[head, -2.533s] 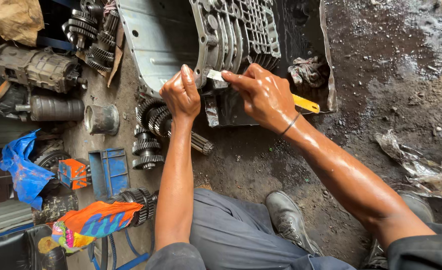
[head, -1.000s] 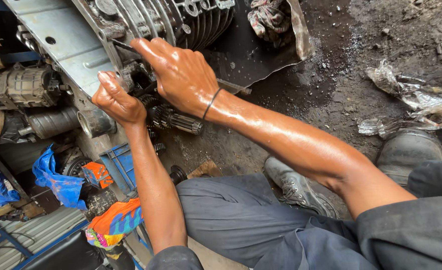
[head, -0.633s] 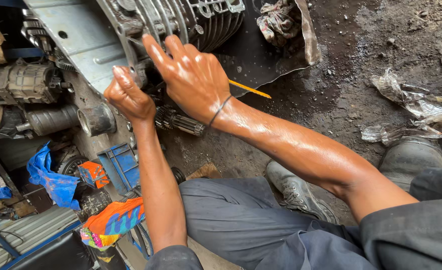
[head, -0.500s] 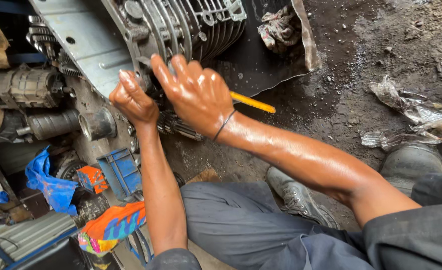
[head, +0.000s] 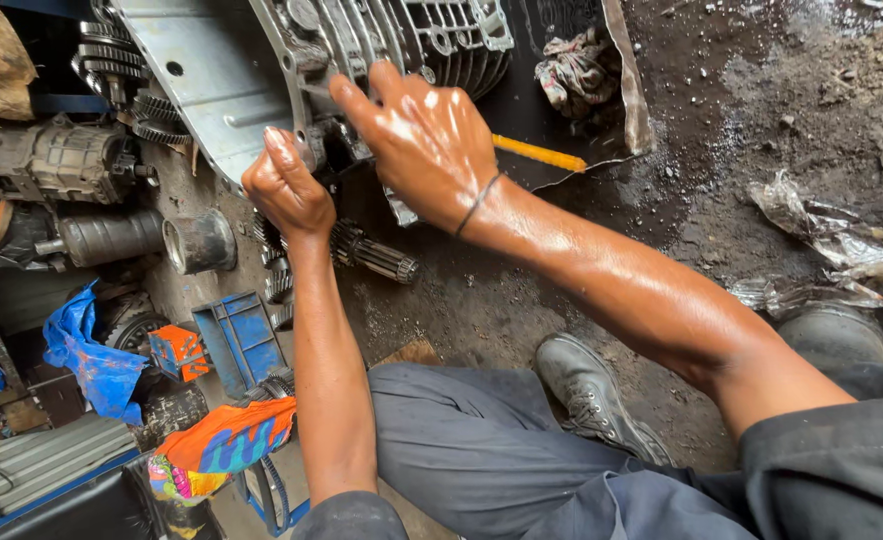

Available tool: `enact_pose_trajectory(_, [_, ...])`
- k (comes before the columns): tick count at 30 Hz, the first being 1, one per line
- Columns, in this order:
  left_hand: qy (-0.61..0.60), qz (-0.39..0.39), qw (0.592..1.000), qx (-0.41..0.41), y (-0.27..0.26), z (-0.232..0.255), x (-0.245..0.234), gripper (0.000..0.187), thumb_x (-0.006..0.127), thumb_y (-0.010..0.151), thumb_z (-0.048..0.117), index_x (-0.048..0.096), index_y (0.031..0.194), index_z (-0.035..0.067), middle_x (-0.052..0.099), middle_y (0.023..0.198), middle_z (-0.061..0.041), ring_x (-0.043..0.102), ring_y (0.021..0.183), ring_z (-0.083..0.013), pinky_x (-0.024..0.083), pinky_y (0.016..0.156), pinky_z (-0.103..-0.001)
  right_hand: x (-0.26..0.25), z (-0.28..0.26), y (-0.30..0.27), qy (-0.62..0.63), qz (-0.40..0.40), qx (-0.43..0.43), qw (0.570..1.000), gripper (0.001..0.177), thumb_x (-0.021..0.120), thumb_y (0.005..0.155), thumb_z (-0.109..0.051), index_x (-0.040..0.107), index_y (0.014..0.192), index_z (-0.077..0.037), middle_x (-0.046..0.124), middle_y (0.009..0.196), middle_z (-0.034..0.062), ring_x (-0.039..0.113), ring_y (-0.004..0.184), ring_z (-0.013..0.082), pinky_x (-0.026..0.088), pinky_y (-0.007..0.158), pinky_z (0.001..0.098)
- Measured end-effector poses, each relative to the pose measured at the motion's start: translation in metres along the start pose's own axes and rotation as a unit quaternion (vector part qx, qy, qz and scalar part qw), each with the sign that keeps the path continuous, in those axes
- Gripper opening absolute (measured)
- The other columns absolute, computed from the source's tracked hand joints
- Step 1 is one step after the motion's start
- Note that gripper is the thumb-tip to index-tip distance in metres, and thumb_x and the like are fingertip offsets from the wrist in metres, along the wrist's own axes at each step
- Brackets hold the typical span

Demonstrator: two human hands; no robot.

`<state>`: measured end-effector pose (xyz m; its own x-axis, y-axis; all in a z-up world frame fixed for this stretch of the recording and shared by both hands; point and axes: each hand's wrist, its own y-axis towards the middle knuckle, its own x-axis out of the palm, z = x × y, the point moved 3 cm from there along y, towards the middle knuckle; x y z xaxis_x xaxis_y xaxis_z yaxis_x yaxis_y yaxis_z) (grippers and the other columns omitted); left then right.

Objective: The person scrubs a large metal mechanical housing with a cloth, focusing on the internal grooves and surfaces. They repeatedly wipe and rub the component to remove grime and residue.

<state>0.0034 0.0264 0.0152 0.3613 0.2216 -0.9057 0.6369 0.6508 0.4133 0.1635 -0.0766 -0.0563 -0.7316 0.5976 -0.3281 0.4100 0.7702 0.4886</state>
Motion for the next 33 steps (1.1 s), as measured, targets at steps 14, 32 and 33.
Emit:
enact_pose_trajectory(14, [0.008, -0.003, 1.0, 0.006, 0.0, 0.015, 0.006, 0.053, 0.035, 0.114, 0.025, 0.048, 0.069, -0.002, 0.046, 0.058, -0.014, 0.047, 0.049, -0.0262, 0.032, 0.054, -0.043, 0.001, 0.036, 0.012, 0.176, -0.058, 0.08, 0.979, 0.016, 0.058, 0.106, -0.021, 0.063, 0.101, -0.007, 0.066, 0.07, 0.0125, 0.067, 0.06, 0.0352, 0.05, 0.054, 0.0484])
enact_pose_trajectory(32, [0.029, 0.0, 0.999, 0.017, -0.003, 0.022, 0.003, 0.048, 0.036, 0.113, 0.021, 0.059, 0.078, -0.003, 0.06, 0.068, -0.02, 0.063, 0.06, -0.037, 0.042, 0.058, -0.045, 0.01, 0.018, 0.013, 0.111, -0.046, 0.139, 0.983, 0.025, 0.069, 0.094, -0.03, 0.075, 0.083, -0.009, 0.07, 0.068, 0.0174, 0.069, 0.059, 0.0358, 0.054, 0.053, 0.0481])
enact_pose_trajectory(33, [0.034, 0.0, 0.999, 0.026, -0.005, 0.024, 0.001, 0.048, 0.036, 0.114, 0.021, 0.061, 0.081, -0.003, 0.062, 0.071, -0.02, 0.064, 0.064, -0.0379, 0.044, 0.059, -0.045, 0.008, 0.014, 0.011, 0.092, -0.037, 0.125, 0.987, 0.025, 0.07, 0.091, -0.029, 0.075, 0.081, -0.008, 0.069, 0.069, 0.0184, 0.069, 0.059, 0.0358, 0.054, 0.052, 0.0481])
